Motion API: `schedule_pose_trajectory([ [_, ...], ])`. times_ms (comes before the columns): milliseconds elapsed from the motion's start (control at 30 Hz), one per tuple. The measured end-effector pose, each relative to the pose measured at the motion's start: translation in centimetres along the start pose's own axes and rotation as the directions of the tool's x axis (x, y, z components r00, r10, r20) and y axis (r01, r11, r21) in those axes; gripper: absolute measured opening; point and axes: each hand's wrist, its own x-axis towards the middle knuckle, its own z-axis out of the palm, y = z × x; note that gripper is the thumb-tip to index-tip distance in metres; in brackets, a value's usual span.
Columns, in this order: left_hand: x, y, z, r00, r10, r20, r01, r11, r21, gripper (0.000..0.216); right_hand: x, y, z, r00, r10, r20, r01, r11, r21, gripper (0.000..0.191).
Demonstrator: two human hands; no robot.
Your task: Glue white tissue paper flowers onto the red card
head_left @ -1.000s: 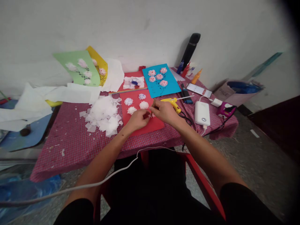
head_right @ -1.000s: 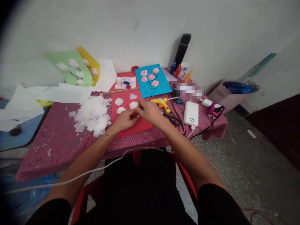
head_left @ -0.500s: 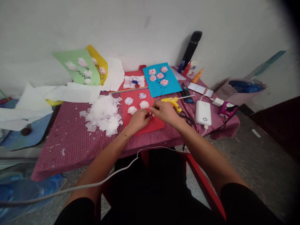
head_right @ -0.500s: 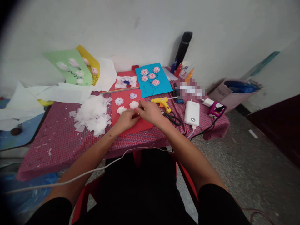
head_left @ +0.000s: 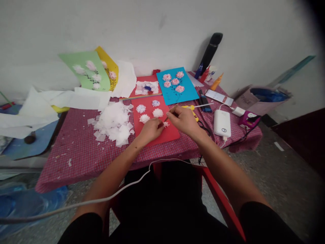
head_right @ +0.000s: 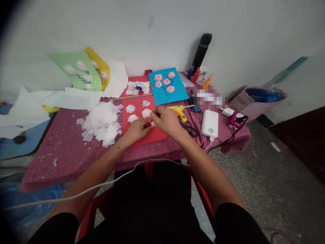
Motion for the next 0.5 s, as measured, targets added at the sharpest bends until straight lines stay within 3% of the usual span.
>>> schedule_pose_trajectory([
  [133,-4.0,1.3,-1.2,1.0,0.029,0.002,-0.03,0.999,0.037,0.022,-0.9,-0.2,0.1,0.995,0.069,-0.069,-0.053,0.977,0.205,0.017],
  [233,-8.4,1.3,-2.3,0.999,0.03,-0.034,-0.029,0.999,0.032,0.023,-2.1,-0.7,1.7,0.992,0.123,-0.018,-0.107,0.918,0.381,0.017],
  [333,-11.5,-0.8,-4.0,0.99,-0.045,-0.131,0.061,0.991,0.118,0.021,-3.3,-1.9,4.2,0.989,0.093,0.117,-0.138,0.867,0.478,0.018],
  [433,-12.2,-3.9,-6.1,0.949,-0.137,-0.285,0.218,0.936,0.277,0.024,-4.0,-2.9,6.6,0.986,0.061,0.153,-0.128,0.869,0.479,0.018],
  [500,-11.7,-5.2,-7.1,0.966,-0.114,-0.231,0.195,0.912,0.362,0.03,-4.2,-3.1,7.6,0.987,0.056,0.151,-0.121,0.874,0.47,0.017],
])
